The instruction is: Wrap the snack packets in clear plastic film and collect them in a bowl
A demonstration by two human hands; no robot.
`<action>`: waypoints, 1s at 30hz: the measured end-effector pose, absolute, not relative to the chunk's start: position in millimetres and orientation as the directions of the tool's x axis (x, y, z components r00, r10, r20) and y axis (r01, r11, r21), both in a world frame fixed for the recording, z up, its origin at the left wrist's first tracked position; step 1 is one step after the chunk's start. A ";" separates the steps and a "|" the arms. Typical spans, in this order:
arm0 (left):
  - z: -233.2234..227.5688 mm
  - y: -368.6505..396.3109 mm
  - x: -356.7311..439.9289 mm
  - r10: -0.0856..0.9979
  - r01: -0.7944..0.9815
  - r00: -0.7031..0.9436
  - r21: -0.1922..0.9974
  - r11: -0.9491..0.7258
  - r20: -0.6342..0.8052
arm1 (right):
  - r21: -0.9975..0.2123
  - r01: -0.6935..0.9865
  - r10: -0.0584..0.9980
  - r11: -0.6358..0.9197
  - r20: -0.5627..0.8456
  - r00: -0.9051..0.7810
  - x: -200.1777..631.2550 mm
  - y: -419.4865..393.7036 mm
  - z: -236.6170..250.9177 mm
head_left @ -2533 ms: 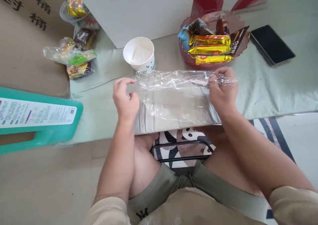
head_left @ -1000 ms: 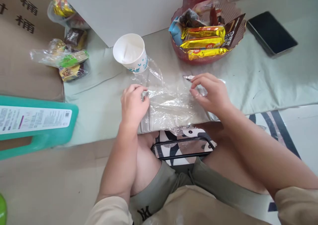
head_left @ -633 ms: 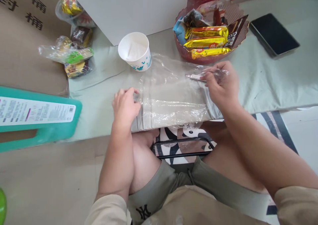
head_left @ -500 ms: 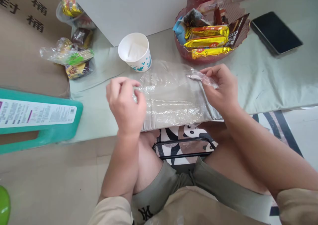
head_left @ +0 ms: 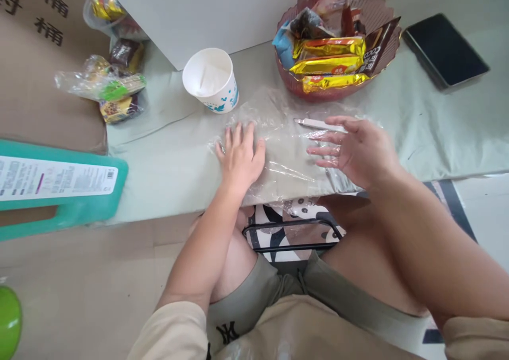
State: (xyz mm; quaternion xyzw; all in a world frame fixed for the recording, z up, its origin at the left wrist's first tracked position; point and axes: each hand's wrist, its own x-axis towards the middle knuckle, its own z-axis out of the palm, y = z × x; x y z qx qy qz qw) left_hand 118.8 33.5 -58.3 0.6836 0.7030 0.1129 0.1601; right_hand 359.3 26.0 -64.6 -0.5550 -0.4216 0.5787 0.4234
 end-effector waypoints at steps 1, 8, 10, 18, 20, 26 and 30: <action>-57.9 34.9 119.4 0.995 0.930 -0.017 0.364 0.050 -0.094 | -0.956 0.019 0.955 -0.292 -0.293 -0.040 362.3 24.8 -64.9; -53.6 43.4 114.6 0.984 0.953 0.046 0.304 0.009 -0.172 | -0.984 -0.044 0.985 -0.170 -0.170 -0.014 370.4 14.0 -59.8; -52.7 43.0 112.3 0.980 0.954 0.083 0.300 -0.026 -0.179 | -0.952 -0.167 0.967 -0.255 -0.254 -0.033 372.7 13.2 -56.5; -56.4 38.7 109.4 0.975 0.961 0.146 0.256 -0.100 -0.166 | -0.973 -0.111 0.968 -0.202 -0.182 -0.170 378.8 15.0 -68.8; -56.6 39.0 109.0 0.975 0.961 0.145 0.258 -0.099 -0.166 | -0.998 0.031 0.991 -0.062 -0.065 -0.116 368.3 9.1 -67.0; -55.1 41.7 107.7 0.964 0.959 0.145 0.270 -0.082 -0.225 | -0.843 0.301 0.836 0.445 0.271 -0.477 322.7 -16.9 -49.2; -57.8 48.0 99.8 0.964 0.943 0.147 0.326 -0.069 -0.221 | -0.693 0.361 0.662 0.624 0.223 -0.715 297.4 -24.5 -54.9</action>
